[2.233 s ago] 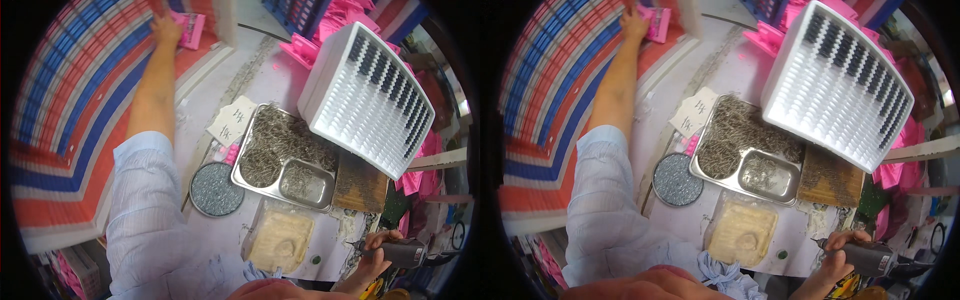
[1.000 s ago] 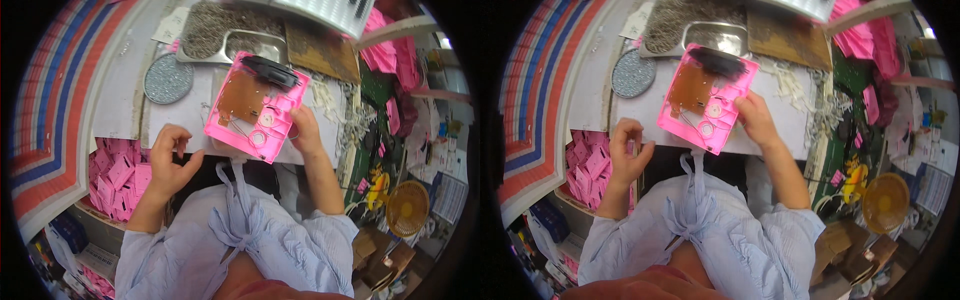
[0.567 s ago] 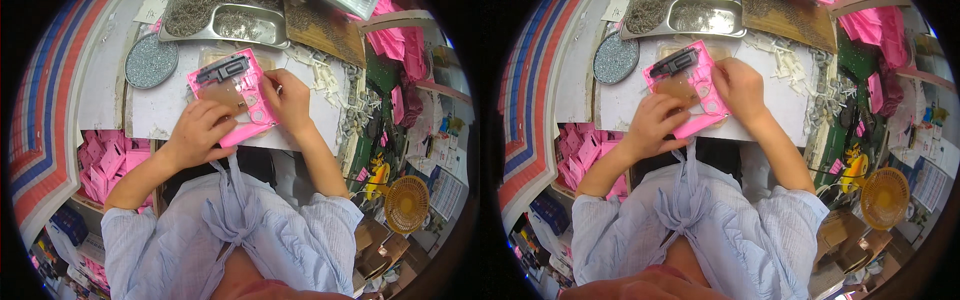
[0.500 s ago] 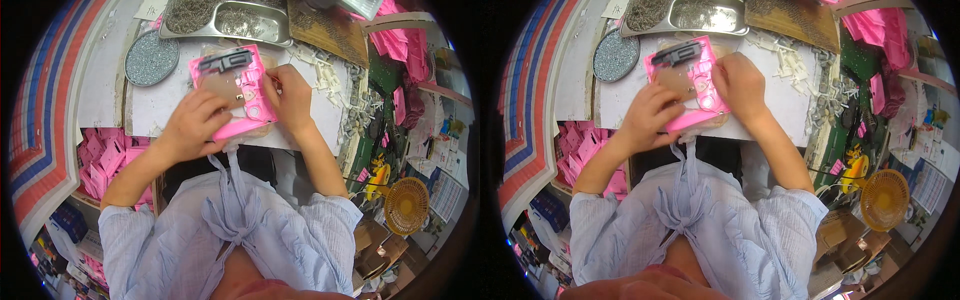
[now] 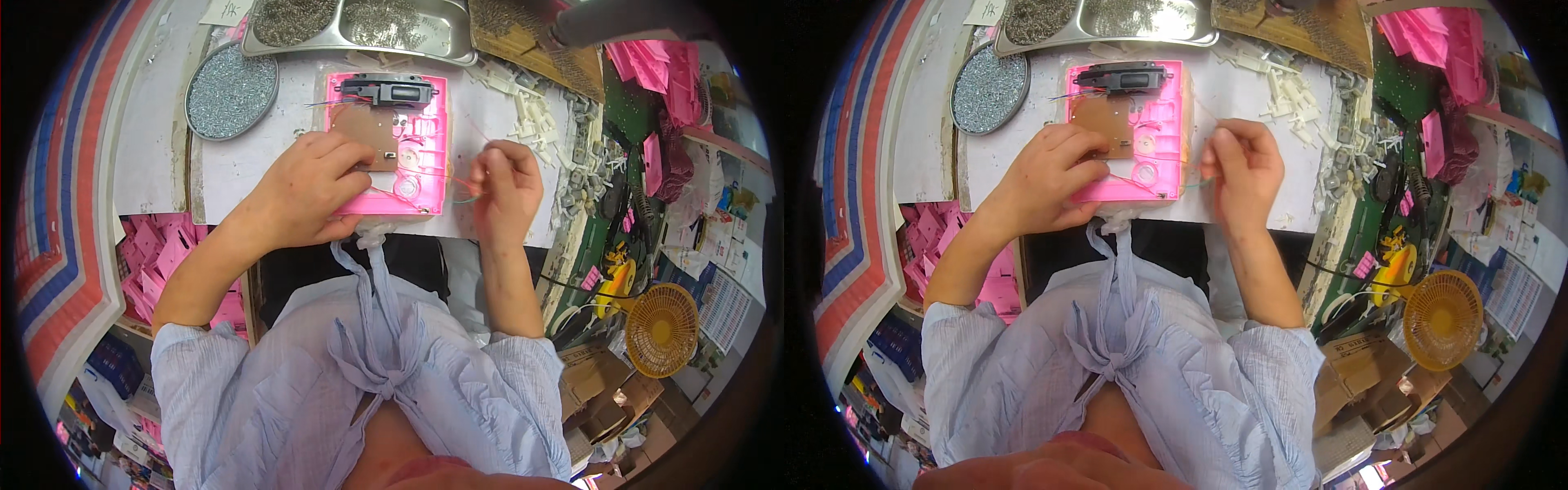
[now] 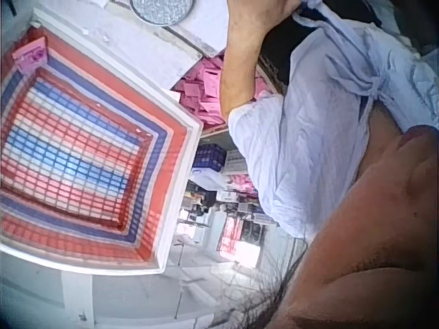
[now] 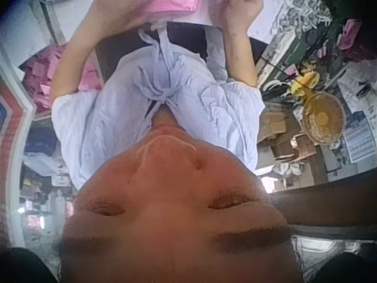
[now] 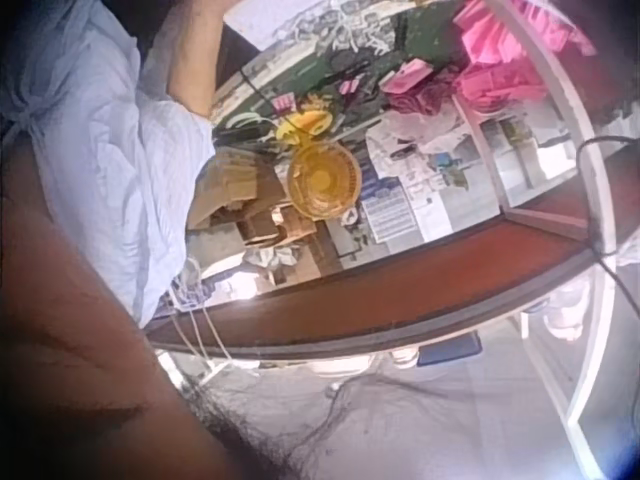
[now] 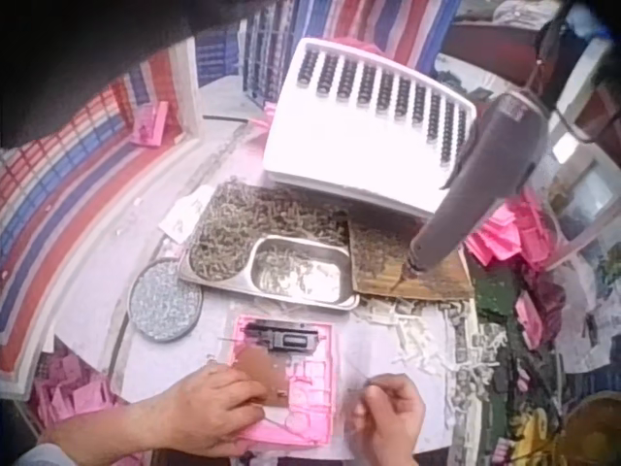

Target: Assembling electronic components and housing for a pink plastic toy.

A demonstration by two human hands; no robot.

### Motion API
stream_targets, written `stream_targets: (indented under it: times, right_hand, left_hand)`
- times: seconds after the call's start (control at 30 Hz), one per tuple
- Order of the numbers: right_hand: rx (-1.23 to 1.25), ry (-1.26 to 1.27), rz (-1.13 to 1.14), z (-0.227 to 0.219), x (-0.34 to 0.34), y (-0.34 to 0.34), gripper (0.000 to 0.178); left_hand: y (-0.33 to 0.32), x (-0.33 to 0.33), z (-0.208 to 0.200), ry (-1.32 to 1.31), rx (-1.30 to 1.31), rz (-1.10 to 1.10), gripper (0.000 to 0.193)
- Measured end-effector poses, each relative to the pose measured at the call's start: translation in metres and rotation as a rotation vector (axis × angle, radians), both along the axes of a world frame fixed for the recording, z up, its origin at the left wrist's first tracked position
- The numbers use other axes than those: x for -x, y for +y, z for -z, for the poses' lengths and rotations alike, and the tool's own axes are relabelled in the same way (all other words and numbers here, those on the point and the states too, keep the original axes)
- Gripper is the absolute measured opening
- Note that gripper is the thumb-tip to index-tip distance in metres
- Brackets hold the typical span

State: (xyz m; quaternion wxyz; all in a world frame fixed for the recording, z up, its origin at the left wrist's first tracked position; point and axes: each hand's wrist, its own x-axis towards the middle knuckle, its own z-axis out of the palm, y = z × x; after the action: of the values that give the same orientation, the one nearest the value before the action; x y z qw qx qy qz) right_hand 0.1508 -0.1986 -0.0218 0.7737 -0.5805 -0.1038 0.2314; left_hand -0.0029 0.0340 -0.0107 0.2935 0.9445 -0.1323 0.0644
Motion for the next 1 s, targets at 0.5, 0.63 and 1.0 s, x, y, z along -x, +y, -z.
stream_targets:
  times: [0.5, 0.63, 1.0]
  right_hand:
    - [0.440, -1.164, -0.515, -0.023, 0.010, 0.019, 0.048]
    - [0.509, -1.367, -0.577, -0.014, 0.031, 0.036, 0.044]
    - [0.578, -1.334, -0.599, -0.002, 0.075, 0.057, 0.022]
  left_hand:
    - [-0.046, 0.034, 0.010, -0.204, 0.106, 0.012, 0.025]
    - [-0.018, 0.053, 0.020, -0.344, 0.117, -0.371, 0.023]
    - [-0.050, 0.094, 0.034, 0.175, 0.128, -0.261, 0.013]
